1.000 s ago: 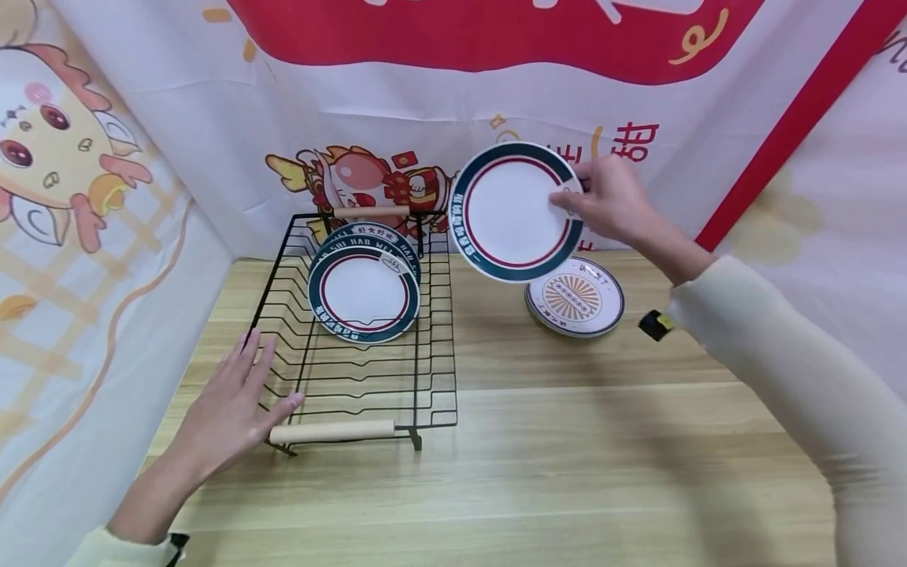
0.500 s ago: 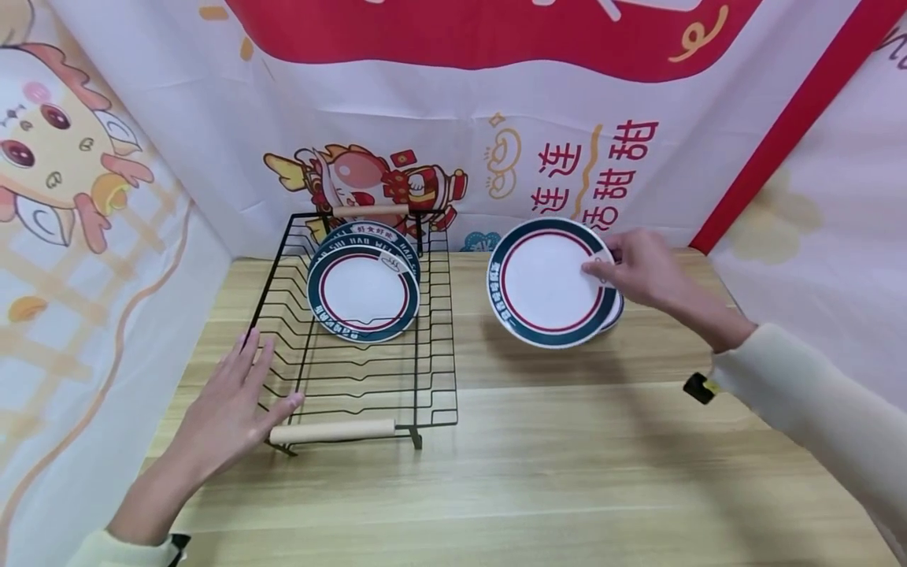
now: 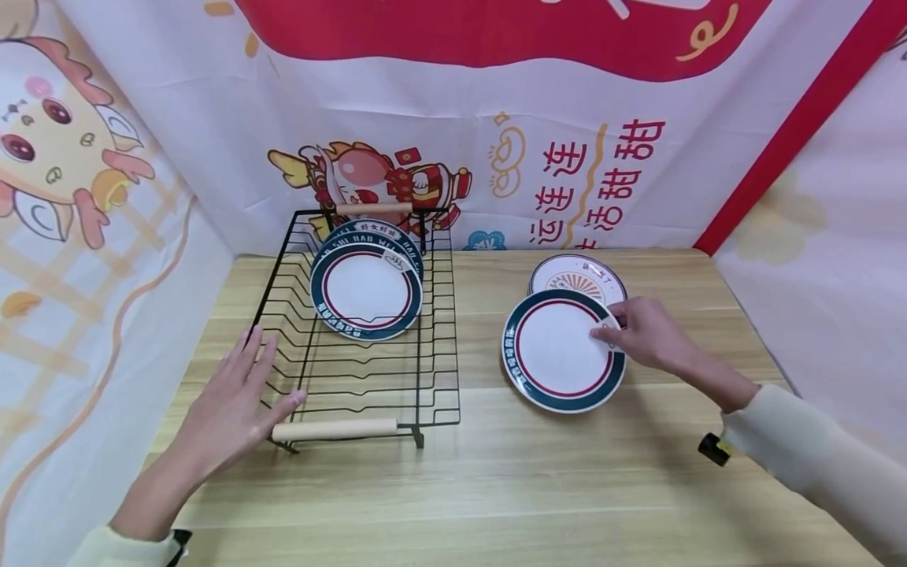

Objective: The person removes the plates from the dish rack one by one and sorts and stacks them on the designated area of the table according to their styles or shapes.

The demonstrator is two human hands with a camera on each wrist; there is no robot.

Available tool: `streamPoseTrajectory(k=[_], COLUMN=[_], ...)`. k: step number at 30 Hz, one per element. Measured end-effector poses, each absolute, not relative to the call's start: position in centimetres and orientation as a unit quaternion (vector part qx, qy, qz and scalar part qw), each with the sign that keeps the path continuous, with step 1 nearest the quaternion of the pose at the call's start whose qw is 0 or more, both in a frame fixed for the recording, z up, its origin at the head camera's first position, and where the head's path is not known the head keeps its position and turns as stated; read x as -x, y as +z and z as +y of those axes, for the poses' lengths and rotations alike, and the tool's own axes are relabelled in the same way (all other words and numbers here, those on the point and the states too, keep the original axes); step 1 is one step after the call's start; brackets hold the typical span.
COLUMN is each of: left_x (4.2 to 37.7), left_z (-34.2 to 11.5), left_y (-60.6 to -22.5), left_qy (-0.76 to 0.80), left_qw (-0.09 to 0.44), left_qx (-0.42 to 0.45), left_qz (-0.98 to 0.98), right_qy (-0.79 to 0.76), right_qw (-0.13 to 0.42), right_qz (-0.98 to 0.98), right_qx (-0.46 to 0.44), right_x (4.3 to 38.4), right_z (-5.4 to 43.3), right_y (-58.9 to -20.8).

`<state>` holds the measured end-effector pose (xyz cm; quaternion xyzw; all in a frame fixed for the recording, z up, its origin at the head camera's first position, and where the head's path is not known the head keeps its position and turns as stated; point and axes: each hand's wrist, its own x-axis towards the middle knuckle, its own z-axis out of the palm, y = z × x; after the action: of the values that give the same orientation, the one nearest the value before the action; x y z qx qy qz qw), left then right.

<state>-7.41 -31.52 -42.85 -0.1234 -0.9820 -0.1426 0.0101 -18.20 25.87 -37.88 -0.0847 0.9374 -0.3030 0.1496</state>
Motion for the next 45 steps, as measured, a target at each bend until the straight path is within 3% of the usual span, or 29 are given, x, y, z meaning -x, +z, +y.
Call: streamPoseTrajectory(k=[24,45], left_x=[7.6,7.3], left_z=[-31.4,-31.3], left_y=[-42.8,-42.8], left_qy=[-0.141,-0.139], left_qw=[0.004,0.010], left_qx=[0.124,0.123], left_qz=[-0.982,-0.983], right_qy=[-0.334,-0.289], right_qw=[0.231,0.244], right_qz=[0.913,0.925], right_qx=[0.038,0.030], right_x=[16.5,16.6], right_z=[25.1,24.3], right_y=[-45.4,-47.4])
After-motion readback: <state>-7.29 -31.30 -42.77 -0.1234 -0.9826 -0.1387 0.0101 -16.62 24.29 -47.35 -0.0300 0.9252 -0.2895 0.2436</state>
